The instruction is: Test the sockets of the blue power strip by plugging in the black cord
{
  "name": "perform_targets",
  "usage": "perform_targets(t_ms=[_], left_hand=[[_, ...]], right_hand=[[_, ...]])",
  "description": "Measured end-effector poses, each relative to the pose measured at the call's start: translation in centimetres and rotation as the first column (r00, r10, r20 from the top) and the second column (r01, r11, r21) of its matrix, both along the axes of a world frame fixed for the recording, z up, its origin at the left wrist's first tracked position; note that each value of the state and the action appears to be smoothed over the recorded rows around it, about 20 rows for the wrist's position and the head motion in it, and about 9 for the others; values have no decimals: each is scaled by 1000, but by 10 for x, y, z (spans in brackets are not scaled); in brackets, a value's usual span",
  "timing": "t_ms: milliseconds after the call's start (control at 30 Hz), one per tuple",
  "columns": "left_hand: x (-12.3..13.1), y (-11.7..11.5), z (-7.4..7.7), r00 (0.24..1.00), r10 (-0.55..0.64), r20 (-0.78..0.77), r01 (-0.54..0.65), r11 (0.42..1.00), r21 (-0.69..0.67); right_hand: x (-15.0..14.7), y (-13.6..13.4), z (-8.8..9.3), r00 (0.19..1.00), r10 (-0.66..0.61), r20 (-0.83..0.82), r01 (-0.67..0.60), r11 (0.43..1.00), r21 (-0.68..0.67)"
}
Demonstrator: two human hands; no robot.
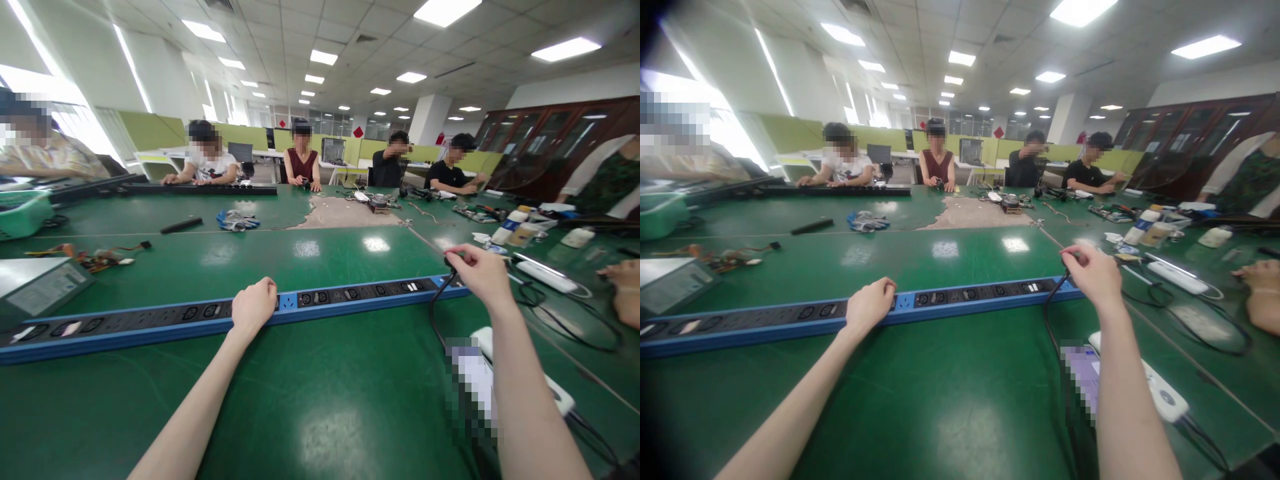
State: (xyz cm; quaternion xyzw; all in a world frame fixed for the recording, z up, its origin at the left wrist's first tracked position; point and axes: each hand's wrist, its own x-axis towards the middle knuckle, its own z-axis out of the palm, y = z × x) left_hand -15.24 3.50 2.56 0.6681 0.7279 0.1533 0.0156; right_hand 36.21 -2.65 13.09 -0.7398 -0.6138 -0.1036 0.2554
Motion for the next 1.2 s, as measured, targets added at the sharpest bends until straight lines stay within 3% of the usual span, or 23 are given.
perform_targets(t_ms=[133,333,467,600,833,1033,1200], left_hand=[[-1,0,0,1000,0,3,0,1000,-14],[-1,2,-1,1000,0,5,0,1000,-11],[-1,3,-2,1000,-2,5,2,1000,-3],[-2,3,-4,1000,-7,7,7,1000,4],[-5,3,-3,1000,-13,10,13,1000,5],[-9,0,-1,1000,-12,19,12,1000,-5],[-11,-1,-2,1000,-19,18,18,1000,16]], right_hand=[[16,11,-25,989,-147,-20,144,984,-104],[31,31,-60,998,-46,-40,37,978,-204],[47,37,-74,999,-35,-27,28,973,-229],[54,37,-73,999,-25,47,34,978,-206],[40,26,-71,987,-160,19,161,980,-120],[42,22,-74,994,-59,-94,53,997,-61],[41,32,-48,988,66,138,-41,983,-177]])
